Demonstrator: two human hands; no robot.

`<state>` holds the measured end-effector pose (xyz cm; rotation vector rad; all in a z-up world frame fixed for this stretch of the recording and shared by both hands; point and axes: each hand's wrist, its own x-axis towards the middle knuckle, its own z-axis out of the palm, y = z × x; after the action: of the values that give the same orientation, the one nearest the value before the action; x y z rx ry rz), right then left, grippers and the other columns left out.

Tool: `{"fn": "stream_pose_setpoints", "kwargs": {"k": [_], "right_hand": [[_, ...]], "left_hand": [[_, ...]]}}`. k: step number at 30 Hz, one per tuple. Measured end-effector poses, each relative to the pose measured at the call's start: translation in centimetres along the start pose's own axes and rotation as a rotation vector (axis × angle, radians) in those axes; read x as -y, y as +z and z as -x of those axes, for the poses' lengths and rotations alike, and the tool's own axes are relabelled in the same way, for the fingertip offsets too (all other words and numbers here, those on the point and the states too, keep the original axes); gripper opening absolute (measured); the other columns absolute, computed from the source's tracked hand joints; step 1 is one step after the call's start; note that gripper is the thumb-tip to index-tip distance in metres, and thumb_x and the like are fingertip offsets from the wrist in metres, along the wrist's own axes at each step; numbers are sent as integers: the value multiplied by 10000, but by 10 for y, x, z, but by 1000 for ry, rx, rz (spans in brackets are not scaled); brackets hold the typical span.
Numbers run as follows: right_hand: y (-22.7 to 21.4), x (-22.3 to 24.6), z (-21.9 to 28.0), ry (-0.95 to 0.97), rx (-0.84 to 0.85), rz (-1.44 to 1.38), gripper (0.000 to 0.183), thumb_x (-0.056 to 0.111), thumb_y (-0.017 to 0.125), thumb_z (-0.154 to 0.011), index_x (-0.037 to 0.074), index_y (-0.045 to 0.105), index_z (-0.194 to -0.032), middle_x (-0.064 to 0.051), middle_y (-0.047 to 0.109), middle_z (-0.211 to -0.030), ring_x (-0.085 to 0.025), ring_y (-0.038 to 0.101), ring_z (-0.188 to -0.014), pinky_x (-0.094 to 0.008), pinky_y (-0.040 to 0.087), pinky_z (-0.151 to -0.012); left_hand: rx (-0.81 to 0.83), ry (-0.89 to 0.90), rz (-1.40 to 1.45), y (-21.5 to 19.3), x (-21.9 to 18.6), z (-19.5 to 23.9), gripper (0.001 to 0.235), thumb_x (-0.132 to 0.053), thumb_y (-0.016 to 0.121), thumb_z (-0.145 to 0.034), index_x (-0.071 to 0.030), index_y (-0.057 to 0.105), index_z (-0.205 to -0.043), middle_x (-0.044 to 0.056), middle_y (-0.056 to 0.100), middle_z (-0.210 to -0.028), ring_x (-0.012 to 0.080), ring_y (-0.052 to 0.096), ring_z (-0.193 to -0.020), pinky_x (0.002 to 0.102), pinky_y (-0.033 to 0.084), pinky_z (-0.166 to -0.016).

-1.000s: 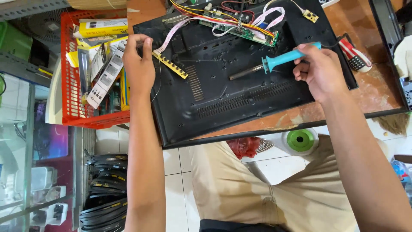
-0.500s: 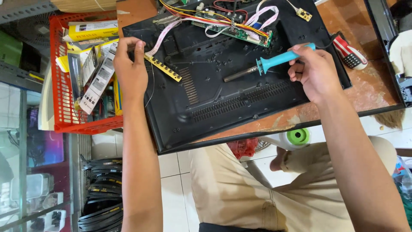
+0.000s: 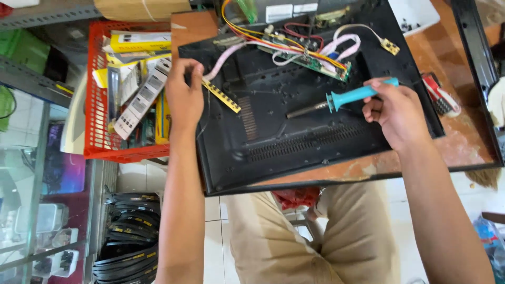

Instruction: The person uses a soldering iron to work on a small green circuit board inside a disassembled monitor, then removes the board and places the monitor panel back into the casing. The person handles the circuit board, ribbon cables, and monitor panel during the process.

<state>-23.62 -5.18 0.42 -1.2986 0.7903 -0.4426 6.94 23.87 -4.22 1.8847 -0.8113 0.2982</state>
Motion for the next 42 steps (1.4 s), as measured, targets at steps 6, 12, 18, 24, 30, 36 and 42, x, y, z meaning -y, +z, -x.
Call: {"fn": "stream_pose_setpoints", "kwargs": {"k": [6,12,18,24,30,36,42], "right_hand": [[27,8,-2,41,133,-7,231,210,637,-981,38,684,-1129,-51,649,-830,-136,621,-633,-219,459,-502],[60,-1,-9,182,138,109,219,210,627,-1011,-6,654,-1031,-119,673,-836,-198,601,-589,-268,426,-479],[55,19,-7,335,179,653,370,287,619,-1023,-66,728,-1007,-185,648,-754,-259,507,-492,-354,365,-454],[69,58,9,454,317,1347,515,482,607,-989,39,670,-734,-80,709,-646,-219,595,-500,-318,444,-583],[99,95,-10,230,467,1501,454,500,585,-987,154,773,-760,-12,724,-563,-130,647,-552,-253,478,-624],[172,67,-101,-526,365,987,187,252,699,-980,90,713,-1073,-35,716,-981,-170,646,-818,-350,481,-765],[237,38,-166,-780,302,849,553,340,697,-1021,-29,558,-1410,-193,613,-1331,-333,599,-1192,-432,506,-882]], "left_hand": [[-8,-71,15,-4,-13,-1,119,-186,579,-1039,-89,646,-1051,71,684,-1023,264,646,-996,395,478,-886],[46,-190,85,11,-1,0,205,-282,552,-1051,-104,651,-1077,51,703,-1053,236,661,-1027,379,493,-887],[152,-166,-65,8,-5,-10,151,-255,579,-1047,-124,652,-1073,40,702,-980,243,653,-967,400,477,-813],[-84,26,-248,5,-11,-48,59,-162,604,-1041,-122,616,-999,13,703,-876,222,676,-802,422,461,-782],[21,-119,156,32,-29,-83,253,-319,443,-1078,-103,572,-1101,19,657,-865,139,647,-818,295,503,-746],[-40,-200,203,58,-12,-74,199,-303,445,-1070,-132,538,-1111,-3,746,-797,117,689,-728,316,490,-664],[-69,-173,156,53,-11,-68,207,-332,420,-1079,-149,497,-1138,-18,760,-752,83,502,-492,311,365,-494]]}}
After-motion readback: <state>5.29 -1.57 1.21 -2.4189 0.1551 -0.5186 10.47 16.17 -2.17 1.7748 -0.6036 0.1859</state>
